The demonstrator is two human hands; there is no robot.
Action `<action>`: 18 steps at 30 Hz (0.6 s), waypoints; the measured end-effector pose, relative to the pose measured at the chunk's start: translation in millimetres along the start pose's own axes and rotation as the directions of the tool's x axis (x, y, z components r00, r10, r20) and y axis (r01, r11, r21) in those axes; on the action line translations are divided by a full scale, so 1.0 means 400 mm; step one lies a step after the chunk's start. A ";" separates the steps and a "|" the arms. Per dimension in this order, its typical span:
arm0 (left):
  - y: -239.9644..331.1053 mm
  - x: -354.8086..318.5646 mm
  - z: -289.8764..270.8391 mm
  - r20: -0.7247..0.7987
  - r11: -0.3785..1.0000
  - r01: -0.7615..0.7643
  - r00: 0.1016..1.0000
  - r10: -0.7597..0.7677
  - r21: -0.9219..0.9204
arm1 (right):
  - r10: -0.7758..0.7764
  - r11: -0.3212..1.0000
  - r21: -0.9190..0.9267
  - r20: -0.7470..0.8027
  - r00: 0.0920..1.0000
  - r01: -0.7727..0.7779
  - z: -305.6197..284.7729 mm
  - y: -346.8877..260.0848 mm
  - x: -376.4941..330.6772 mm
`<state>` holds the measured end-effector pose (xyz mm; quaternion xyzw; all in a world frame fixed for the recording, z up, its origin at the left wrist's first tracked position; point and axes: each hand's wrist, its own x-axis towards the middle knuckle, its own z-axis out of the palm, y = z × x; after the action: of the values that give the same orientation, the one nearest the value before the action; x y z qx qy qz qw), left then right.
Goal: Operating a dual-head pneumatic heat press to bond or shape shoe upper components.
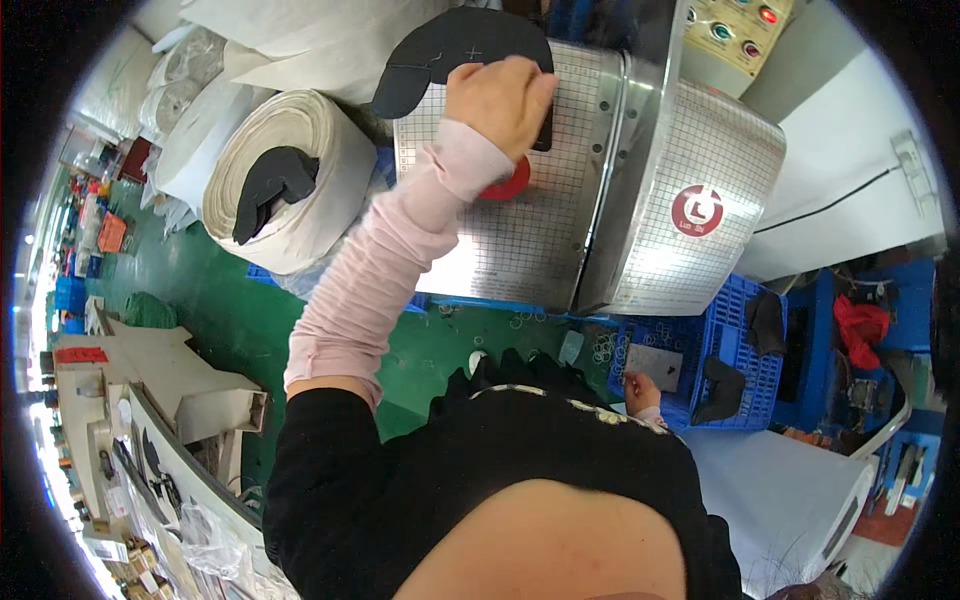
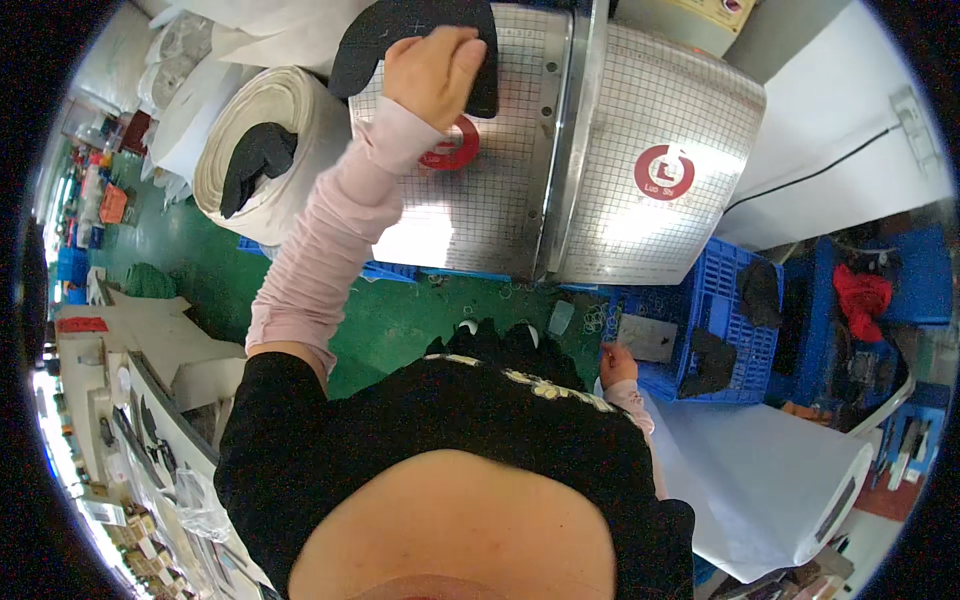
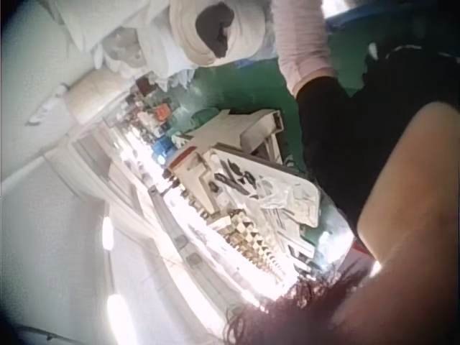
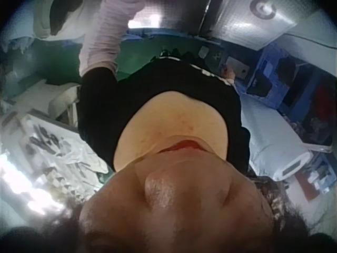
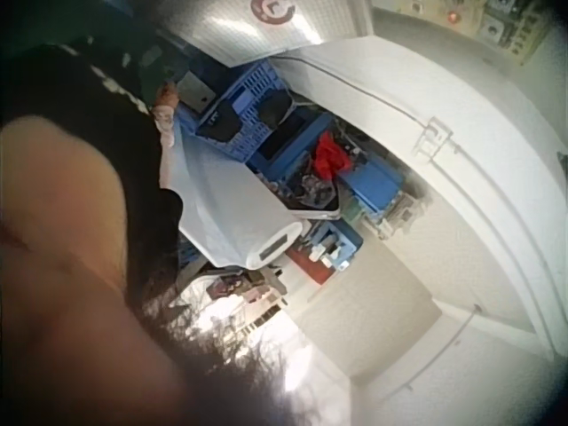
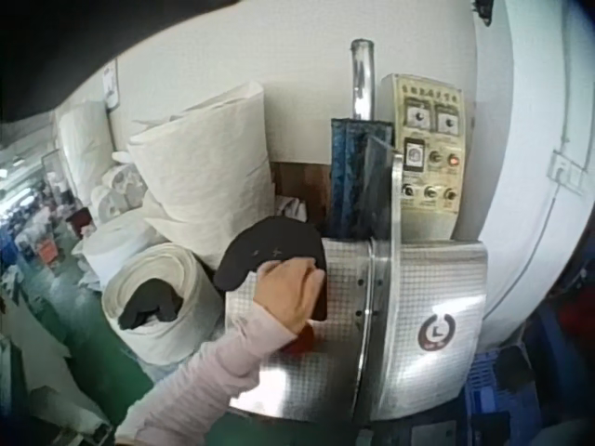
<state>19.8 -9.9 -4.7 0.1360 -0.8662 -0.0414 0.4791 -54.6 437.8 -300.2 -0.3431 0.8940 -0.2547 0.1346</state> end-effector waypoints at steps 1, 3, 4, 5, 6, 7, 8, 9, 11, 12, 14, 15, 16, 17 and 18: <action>-0.026 0.014 0.006 0.007 0.995 0.022 1.000 -0.021 -0.096 | 0.006 1.000 0.001 -0.005 1.000 -0.006 -0.001 -0.002 -0.007; -0.085 0.039 0.021 0.008 0.996 -0.053 0.999 0.054 -0.075 | 0.060 0.998 0.016 0.039 0.997 -0.061 -0.010 -0.021 -0.011; -0.114 0.047 0.032 0.011 0.988 -0.150 0.989 0.150 0.036 | 0.062 0.998 0.019 0.035 0.997 -0.062 -0.007 -0.018 -0.012; -0.139 0.063 0.039 0.120 0.984 -0.177 0.977 0.175 0.007 | 0.038 0.999 0.013 0.026 0.999 -0.038 -0.001 -0.010 -0.013; -0.129 0.074 0.025 0.122 0.983 -0.185 0.975 0.184 -0.005 | 0.016 1.000 0.007 0.019 1.000 -0.016 0.003 -0.009 -0.017; -0.118 0.087 0.010 0.090 0.957 -0.257 0.965 0.247 0.131 | 0.028 1.000 0.010 0.012 1.000 -0.029 0.003 -0.009 -0.017; -0.111 0.093 -0.007 0.065 0.910 -0.314 0.949 0.308 0.272 | 0.025 0.999 0.033 0.003 1.000 -0.025 0.000 -0.018 -0.012; -0.126 0.083 0.008 0.153 0.905 -0.244 0.967 0.202 0.349 | 0.022 0.998 0.055 -0.006 1.000 -0.022 -0.003 -0.025 -0.010; -0.140 0.099 0.022 0.228 0.952 -0.123 0.972 0.058 0.280 | 0.054 0.997 0.061 0.003 0.999 -0.054 -0.005 -0.024 -0.014; -0.144 0.109 0.031 0.310 0.974 0.015 0.947 -0.087 0.227 | 0.079 0.995 0.064 0.017 0.997 -0.080 -0.005 -0.026 -0.017; -0.135 0.127 0.058 0.462 0.954 0.039 0.868 -0.180 0.298 | 0.073 0.995 0.069 -0.005 0.997 -0.072 -0.005 -0.037 -0.020; -0.121 0.117 0.071 0.358 0.936 -0.085 0.932 -0.047 0.342 | 0.059 0.996 0.069 -0.024 0.998 -0.057 -0.006 -0.039 -0.019; -0.111 0.108 0.079 0.254 0.897 -0.196 0.962 0.099 0.397 | 0.066 0.995 0.071 -0.030 0.997 -0.064 -0.001 -0.034 -0.019; -0.088 0.113 0.066 0.275 0.884 -0.200 0.958 0.085 0.424 | 0.055 0.996 0.075 -0.054 0.997 -0.051 0.006 -0.029 -0.022; -0.076 0.119 0.061 0.277 0.886 -0.207 0.956 0.094 0.415 | 0.045 0.996 0.079 -0.079 0.996 -0.038 0.010 -0.023 -0.025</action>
<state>-18.8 -53.6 15.2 0.1663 -0.9142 0.1759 0.3250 -40.6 437.1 -298.0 -0.3083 0.8951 -0.3001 0.1167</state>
